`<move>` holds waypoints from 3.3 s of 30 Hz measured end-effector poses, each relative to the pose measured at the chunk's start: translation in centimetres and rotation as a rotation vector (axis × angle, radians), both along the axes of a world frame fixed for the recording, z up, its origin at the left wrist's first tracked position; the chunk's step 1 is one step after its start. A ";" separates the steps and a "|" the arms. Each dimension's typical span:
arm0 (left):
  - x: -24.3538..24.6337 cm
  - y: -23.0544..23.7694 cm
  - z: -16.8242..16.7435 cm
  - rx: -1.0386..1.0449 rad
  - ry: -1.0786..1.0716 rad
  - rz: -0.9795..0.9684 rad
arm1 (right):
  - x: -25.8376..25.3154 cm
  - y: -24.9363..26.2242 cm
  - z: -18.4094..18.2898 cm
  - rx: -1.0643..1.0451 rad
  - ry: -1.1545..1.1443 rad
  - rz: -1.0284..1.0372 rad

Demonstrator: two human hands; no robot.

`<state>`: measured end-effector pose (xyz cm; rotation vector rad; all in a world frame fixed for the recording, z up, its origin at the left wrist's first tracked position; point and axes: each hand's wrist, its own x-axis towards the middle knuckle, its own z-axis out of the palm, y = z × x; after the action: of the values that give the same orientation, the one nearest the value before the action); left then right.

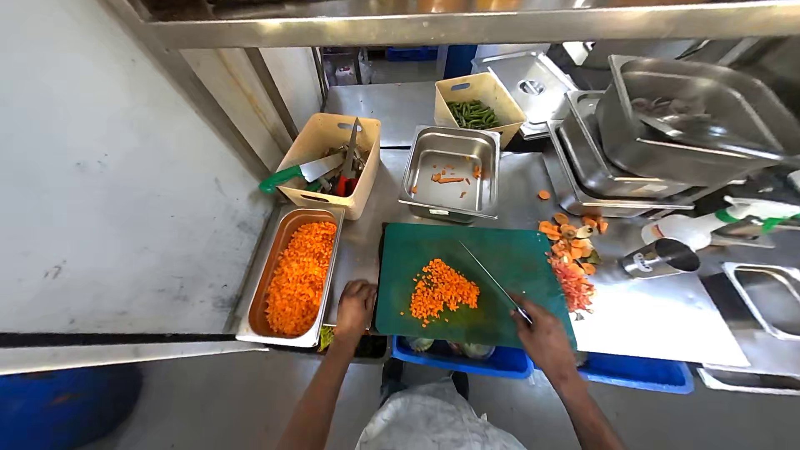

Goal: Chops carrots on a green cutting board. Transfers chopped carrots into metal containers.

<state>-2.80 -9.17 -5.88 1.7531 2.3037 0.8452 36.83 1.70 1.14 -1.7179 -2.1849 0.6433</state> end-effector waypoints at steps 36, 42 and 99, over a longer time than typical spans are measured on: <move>6.7 -20.4 6.1 -0.567 -0.241 0.144 | -4.6 -1.3 -2.7 0.391 0.408 0.063; 10.5 -3.3 2.9 0.064 -0.118 0.162 | -10.9 1.2 -5.9 0.150 0.313 0.077; -6.9 -1.8 18.1 0.743 -1.175 0.455 | -33.5 1.8 8.3 -0.129 0.920 0.700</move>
<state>-9.72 -11.02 12.17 0.4045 1.5623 2.2109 3.32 3.51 9.42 -0.4151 -1.9637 1.4031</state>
